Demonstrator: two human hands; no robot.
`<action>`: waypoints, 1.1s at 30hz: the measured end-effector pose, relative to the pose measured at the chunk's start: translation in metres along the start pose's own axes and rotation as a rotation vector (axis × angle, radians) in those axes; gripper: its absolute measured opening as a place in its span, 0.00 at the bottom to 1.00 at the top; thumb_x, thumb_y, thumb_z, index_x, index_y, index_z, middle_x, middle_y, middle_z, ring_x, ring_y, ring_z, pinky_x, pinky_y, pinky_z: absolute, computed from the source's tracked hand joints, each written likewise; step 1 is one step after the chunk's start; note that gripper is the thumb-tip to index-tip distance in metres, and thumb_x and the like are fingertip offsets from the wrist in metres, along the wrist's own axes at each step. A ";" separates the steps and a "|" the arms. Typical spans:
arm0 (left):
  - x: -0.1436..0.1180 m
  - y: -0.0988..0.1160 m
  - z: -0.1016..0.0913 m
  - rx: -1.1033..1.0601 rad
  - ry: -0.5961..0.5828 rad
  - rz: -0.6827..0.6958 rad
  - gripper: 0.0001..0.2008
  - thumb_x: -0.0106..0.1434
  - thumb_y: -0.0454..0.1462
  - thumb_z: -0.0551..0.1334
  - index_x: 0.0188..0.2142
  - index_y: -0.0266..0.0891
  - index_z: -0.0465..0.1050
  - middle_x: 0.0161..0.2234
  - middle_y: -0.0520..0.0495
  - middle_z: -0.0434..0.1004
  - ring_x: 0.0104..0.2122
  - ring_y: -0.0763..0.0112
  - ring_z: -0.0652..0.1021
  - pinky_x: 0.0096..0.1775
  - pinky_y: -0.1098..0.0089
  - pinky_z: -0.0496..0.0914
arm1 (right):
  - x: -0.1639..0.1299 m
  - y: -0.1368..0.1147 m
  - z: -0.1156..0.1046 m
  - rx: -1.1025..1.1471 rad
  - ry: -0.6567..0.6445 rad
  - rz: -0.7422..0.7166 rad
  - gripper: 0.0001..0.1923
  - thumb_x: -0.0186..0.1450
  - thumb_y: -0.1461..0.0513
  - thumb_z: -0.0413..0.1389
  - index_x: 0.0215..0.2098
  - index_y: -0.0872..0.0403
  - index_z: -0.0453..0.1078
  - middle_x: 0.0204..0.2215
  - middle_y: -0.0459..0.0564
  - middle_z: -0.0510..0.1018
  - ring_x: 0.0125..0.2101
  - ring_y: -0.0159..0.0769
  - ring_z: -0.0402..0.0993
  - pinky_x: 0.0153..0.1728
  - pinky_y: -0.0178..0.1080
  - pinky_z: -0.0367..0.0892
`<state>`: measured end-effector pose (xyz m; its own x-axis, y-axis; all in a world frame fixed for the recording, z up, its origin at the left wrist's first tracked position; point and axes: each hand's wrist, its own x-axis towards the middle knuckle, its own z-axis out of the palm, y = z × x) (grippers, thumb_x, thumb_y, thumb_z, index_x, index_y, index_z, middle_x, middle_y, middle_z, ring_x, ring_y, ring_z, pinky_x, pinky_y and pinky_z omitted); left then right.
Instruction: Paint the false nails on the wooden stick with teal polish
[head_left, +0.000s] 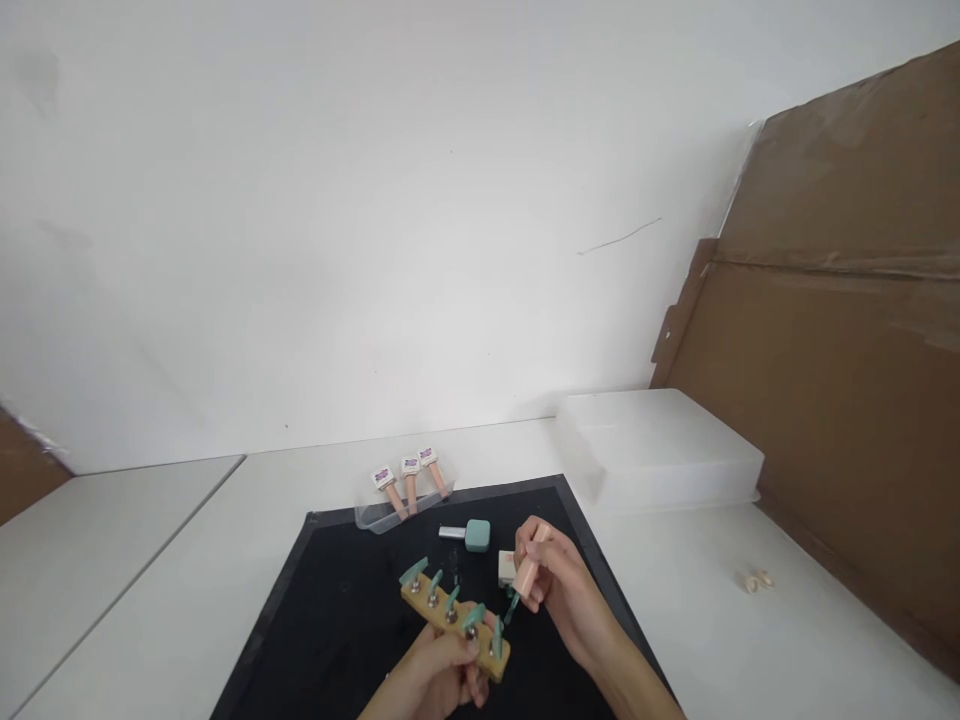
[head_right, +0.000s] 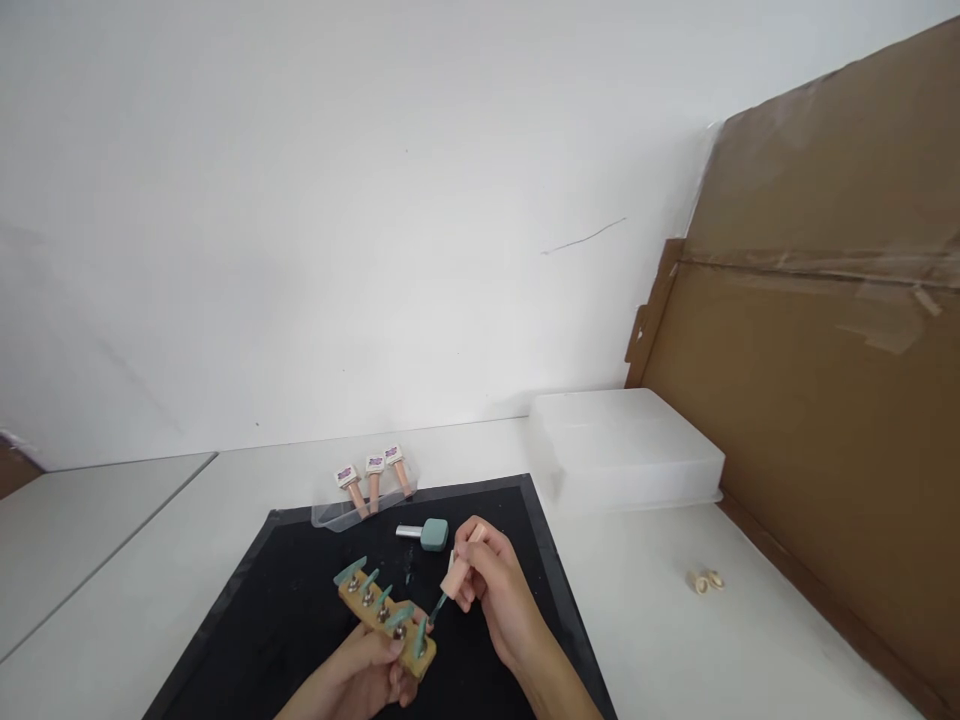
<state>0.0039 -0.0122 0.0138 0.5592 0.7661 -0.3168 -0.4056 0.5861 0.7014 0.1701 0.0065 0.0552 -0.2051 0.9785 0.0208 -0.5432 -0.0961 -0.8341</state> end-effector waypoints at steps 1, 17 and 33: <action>-0.001 0.001 0.001 -0.039 -0.009 -0.012 0.12 0.45 0.36 0.66 0.31 0.34 0.73 0.14 0.55 0.66 0.17 0.77 0.65 0.26 0.71 0.58 | -0.001 0.000 0.001 0.012 -0.016 -0.007 0.09 0.57 0.60 0.55 0.23 0.54 0.60 0.15 0.39 0.59 0.14 0.24 0.49 0.15 0.29 0.49; -0.008 0.001 0.007 -0.182 -0.058 -0.032 0.10 0.47 0.34 0.61 0.31 0.32 0.74 0.14 0.54 0.63 0.18 0.77 0.65 0.27 0.71 0.57 | -0.005 -0.001 0.003 -0.037 -0.176 -0.030 0.11 0.56 0.57 0.58 0.25 0.56 0.65 0.18 0.41 0.62 0.14 0.24 0.53 0.17 0.32 0.50; -0.006 0.004 0.006 -0.057 -0.088 -0.012 0.11 0.46 0.36 0.64 0.31 0.33 0.74 0.15 0.54 0.62 0.18 0.77 0.65 0.26 0.71 0.59 | 0.000 0.002 -0.001 0.020 -0.027 -0.034 0.09 0.58 0.59 0.55 0.24 0.54 0.63 0.14 0.39 0.59 0.14 0.25 0.50 0.16 0.30 0.50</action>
<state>0.0028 -0.0162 0.0221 0.6247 0.7343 -0.2656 -0.4376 0.6109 0.6598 0.1696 0.0066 0.0528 -0.2078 0.9760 0.0643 -0.5661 -0.0664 -0.8217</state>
